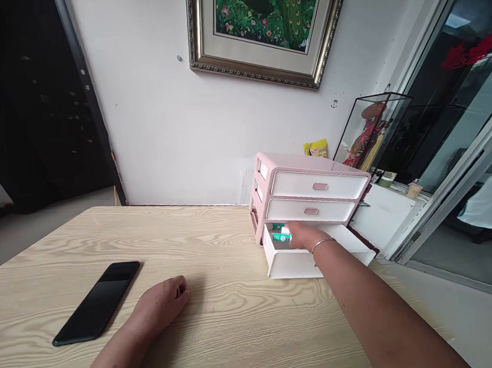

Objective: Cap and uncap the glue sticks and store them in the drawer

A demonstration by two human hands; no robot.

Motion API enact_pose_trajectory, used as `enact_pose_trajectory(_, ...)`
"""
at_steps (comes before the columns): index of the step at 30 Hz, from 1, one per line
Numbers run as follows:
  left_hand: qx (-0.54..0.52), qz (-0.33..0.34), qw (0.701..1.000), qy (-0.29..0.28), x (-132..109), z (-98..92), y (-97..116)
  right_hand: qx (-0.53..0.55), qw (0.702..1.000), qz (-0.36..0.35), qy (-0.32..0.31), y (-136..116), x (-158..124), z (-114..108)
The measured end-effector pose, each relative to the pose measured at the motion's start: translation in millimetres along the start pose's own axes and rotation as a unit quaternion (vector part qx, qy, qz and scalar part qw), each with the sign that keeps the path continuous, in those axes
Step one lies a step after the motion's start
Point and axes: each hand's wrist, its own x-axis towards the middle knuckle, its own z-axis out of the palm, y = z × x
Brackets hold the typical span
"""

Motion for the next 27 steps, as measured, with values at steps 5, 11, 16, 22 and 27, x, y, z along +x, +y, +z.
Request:
enact_pose_trajectory(5,-0.020,-0.003,1.000,0.008,1,3.3,-2,-0.029,0.997,-0.014,0.073,6,-25,-17)
enact_pose_trajectory(11,-0.077,-0.028,0.996,0.017,4,4.9,-4,-0.002,0.960,-0.147,0.236,-52,-94,-43)
enact_pose_trajectory(16,-0.173,-0.026,0.984,0.036,6,3.2,-8,0.076,0.878,-0.416,0.223,-134,-142,-14)
enact_pose_trajectory(22,-0.294,0.043,0.954,0.043,2,1.9,-6,-0.006,0.793,-0.574,0.205,-202,-130,52)
enact_pose_trajectory(27,-0.359,0.087,0.929,0.026,-4,-4.7,2,0.035,0.778,-0.596,0.197,-229,-106,78)
